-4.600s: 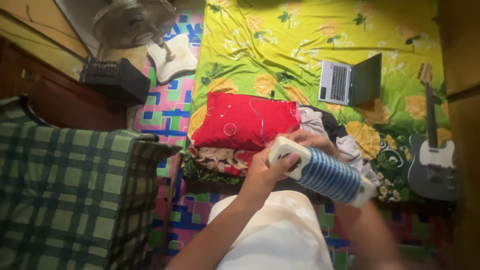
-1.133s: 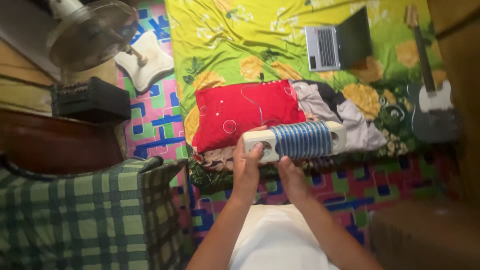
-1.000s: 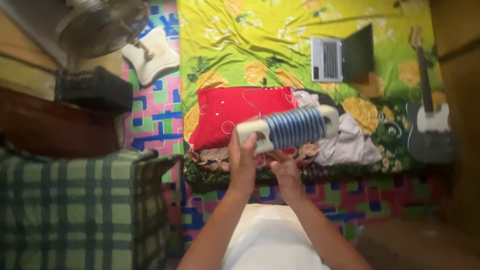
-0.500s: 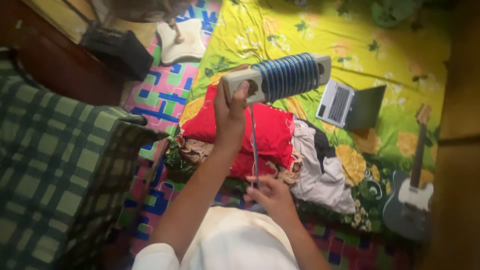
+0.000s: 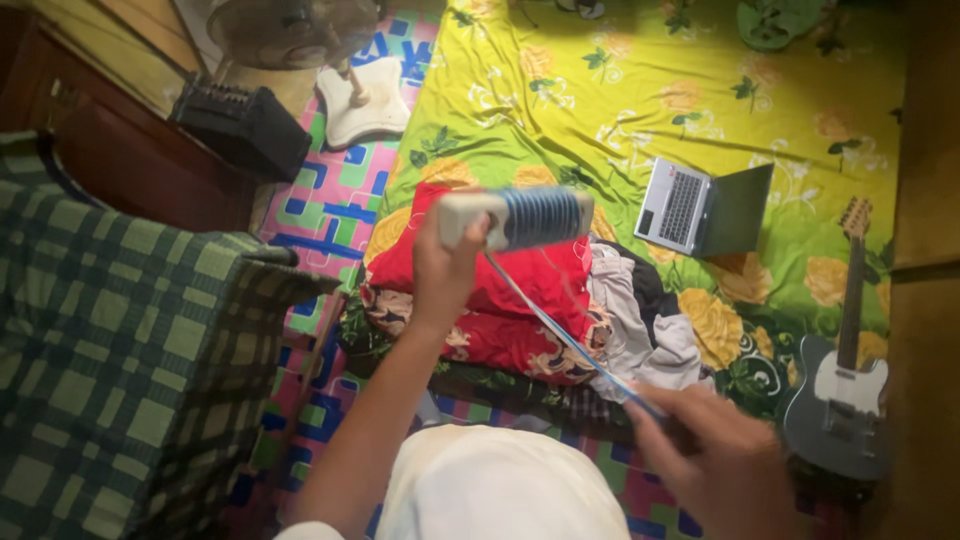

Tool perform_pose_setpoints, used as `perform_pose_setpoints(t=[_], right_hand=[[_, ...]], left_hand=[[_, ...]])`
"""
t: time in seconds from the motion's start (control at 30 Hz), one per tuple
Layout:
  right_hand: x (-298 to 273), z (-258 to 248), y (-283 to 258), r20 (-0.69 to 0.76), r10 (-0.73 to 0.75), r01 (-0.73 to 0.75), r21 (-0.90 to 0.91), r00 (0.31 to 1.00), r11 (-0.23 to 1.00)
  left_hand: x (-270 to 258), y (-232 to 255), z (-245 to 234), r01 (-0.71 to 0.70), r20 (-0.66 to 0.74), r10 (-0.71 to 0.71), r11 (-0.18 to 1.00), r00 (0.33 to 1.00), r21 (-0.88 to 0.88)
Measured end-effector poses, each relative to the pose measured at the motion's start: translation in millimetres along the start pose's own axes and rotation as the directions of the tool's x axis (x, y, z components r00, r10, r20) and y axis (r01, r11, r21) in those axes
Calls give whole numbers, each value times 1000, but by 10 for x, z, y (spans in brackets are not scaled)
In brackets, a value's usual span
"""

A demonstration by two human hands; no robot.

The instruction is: The person wraps a blue electrical cable around a white power strip by hand.

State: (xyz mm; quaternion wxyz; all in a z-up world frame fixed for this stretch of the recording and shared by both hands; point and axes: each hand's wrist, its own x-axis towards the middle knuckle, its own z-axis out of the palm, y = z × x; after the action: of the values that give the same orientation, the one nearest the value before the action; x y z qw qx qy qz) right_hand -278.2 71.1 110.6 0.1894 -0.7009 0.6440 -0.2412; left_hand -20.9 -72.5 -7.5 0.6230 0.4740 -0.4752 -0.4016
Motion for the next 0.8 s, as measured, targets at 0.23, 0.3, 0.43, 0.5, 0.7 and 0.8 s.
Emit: perform_pose_setpoints(t=[0.23,0.3,0.43,0.5,0.7,0.8], right_hand=[[486,-430,9,52,-209,208,27,977,978],[887,-373,283,203,-188,144,212,961,966],[1582,96,876,524,-75,-252,523,848,814],[1675,509,1135,658,87,-494,464,748,735],[1269,1492,1361,705,-43,-436,484,708,758],[958,1551,1247,629,84,-435,428,773,792]], left_hand=[[-488,51,-98,295,309,-263,954,914,-60],[-672,79,-154,353,421,-293,933,859,-70],[-1017,146,-133,538,507,-387,821,770,-189],[-1131,205,-124,617,548,-423,752,722,-232],[-1229,315,-19,713,559,-499,648,662,-267],[-1155,312,74,749,535,-551,604,640,-275]])
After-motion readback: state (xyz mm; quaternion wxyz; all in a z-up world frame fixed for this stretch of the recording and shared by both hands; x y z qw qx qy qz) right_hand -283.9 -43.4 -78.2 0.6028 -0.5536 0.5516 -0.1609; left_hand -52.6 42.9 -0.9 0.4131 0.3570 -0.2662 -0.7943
